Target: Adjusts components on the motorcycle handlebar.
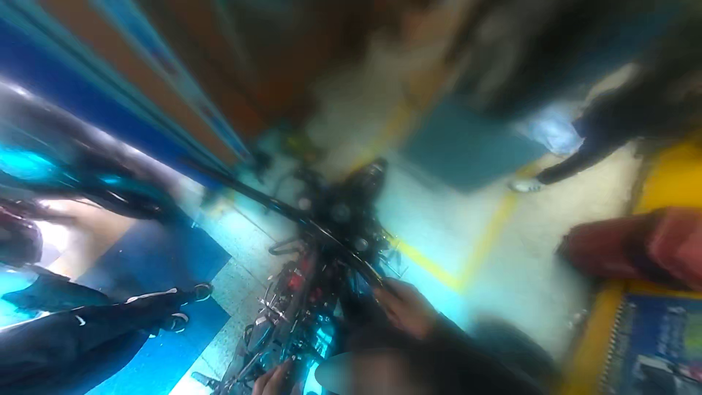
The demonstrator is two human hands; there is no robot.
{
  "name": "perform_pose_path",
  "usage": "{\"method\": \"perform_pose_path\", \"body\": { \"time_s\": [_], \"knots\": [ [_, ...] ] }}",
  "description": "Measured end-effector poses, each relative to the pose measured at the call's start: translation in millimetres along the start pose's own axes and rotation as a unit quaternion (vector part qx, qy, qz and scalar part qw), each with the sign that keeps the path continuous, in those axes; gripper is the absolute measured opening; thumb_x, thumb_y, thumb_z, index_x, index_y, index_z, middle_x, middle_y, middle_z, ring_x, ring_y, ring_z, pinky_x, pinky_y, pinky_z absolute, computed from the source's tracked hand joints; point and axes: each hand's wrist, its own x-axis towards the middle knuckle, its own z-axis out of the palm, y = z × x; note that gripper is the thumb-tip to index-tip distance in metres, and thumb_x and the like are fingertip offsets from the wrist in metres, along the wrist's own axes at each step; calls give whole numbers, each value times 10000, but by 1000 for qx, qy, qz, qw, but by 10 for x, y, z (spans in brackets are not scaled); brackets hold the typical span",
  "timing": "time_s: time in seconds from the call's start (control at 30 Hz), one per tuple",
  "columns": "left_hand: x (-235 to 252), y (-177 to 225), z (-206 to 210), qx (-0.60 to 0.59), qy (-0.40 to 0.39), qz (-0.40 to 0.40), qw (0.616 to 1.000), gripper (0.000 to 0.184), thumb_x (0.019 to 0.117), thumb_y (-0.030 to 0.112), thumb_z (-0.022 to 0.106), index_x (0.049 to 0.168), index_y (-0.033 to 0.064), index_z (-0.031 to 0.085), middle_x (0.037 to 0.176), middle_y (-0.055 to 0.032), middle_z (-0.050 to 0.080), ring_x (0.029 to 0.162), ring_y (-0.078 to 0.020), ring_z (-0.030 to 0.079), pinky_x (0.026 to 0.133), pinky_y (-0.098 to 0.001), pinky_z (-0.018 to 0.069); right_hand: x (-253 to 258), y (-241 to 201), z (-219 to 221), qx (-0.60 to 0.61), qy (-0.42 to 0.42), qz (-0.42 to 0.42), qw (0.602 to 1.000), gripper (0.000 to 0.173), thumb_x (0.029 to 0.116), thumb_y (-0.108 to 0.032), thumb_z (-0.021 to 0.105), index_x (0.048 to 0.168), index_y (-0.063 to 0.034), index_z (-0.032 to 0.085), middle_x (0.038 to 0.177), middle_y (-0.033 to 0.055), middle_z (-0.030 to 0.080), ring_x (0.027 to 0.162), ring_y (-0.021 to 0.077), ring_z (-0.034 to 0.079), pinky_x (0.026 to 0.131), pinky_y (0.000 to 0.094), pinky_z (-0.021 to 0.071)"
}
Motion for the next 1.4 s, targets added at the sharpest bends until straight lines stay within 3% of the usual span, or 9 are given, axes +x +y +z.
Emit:
{"method": "perform_pose_path", "body": {
  "time_s": [0.3, 0.5, 0.63, 0.77, 0.87, 1.0, 1.1, 1.23, 1.4],
  "knots": [
    [371, 407, -66, -140, 40, 67, 987, 407, 816, 151, 799, 1150, -64, 710, 1139, -138, 710, 1004, -150, 720, 843, -302, 641, 6, -50, -8, -51, 9, 0, 999, 290, 1081, -301, 525, 1166, -41, 623, 721, 39, 565, 524, 110, 506, 495, 277, 467],
    [398, 608, -299, -274, 40, 56, 959, 738, 787, 145, 836, 1415, -5, 478, 1115, -70, 727, 917, -207, 741, 782, -373, 662, 20, -81, -24, -62, 27, -7, 998, 312, 1095, -304, 489, 1158, -24, 612, 711, 45, 563, 487, 105, 485, 462, 259, 455],
    [370, 577, -445, -347, 11, 75, 935, 639, 823, 161, 826, 1393, 48, 561, 1129, -82, 729, 932, -211, 740, 814, -376, 656, 46, -93, -35, -60, 29, 5, 998, 334, 1098, -335, 472, 1150, -32, 605, 710, 29, 550, 481, 91, 459, 450, 253, 435],
    [414, 488, -541, -488, -60, 74, 868, 447, 912, 237, 772, 1329, 110, 676, 1112, -114, 736, 944, -197, 730, 831, -377, 631, 67, -83, -44, -55, 37, -6, 998, 330, 1097, -324, 475, 1107, -24, 611, 681, 24, 535, 470, 87, 455, 437, 247, 429],
    [463, 523, -582, -499, -73, 80, 860, 418, 922, 234, 759, 1319, 123, 688, 1099, -99, 735, 927, -180, 727, 808, -364, 632, 57, -82, -46, -42, 38, 1, 998, 319, 1091, -330, 487, 1114, -38, 612, 700, 21, 551, 469, 81, 456, 434, 239, 433],
    [569, 607, -583, -374, -54, 130, 917, 380, 922, 191, 760, 1293, 119, 714, 1132, -93, 746, 906, -195, 743, 794, -358, 647, 66, -56, -47, -49, 29, -7, 998, 332, 1093, -332, 484, 1100, -27, 616, 689, 31, 550, 463, 90, 464, 438, 254, 451],
    [752, 703, -547, -182, -57, 205, 960, 325, 884, 149, 783, 1201, 79, 755, 1169, -87, 740, 1019, -203, 734, 880, -365, 648, 94, -7, -49, -43, 32, -17, 998, 321, 1090, -321, 496, 1080, -23, 616, 664, 45, 545, 463, 108, 476, 436, 261, 449],
    [1132, 812, -451, 13, -87, 300, 950, 256, 885, 196, 750, 1127, 122, 784, 1151, -16, 742, 1117, -138, 680, 981, -323, 576, 118, -16, -95, -28, 9, 1, 1000, 292, 1086, -321, 511, 1070, -46, 608, 655, 39, 531, 465, 109, 479, 448, 256, 446],
    [1594, 988, -288, 113, -151, 367, 911, 460, 872, 151, 714, 1325, 98, 664, 1140, -21, 740, 1105, -166, 681, 967, -342, 570, 128, -22, -107, -2, -11, 15, 1000, 277, 1080, -318, 530, 1124, -57, 610, 685, 30, 536, 466, 95, 468, 442, 241, 441]
  ]
}}
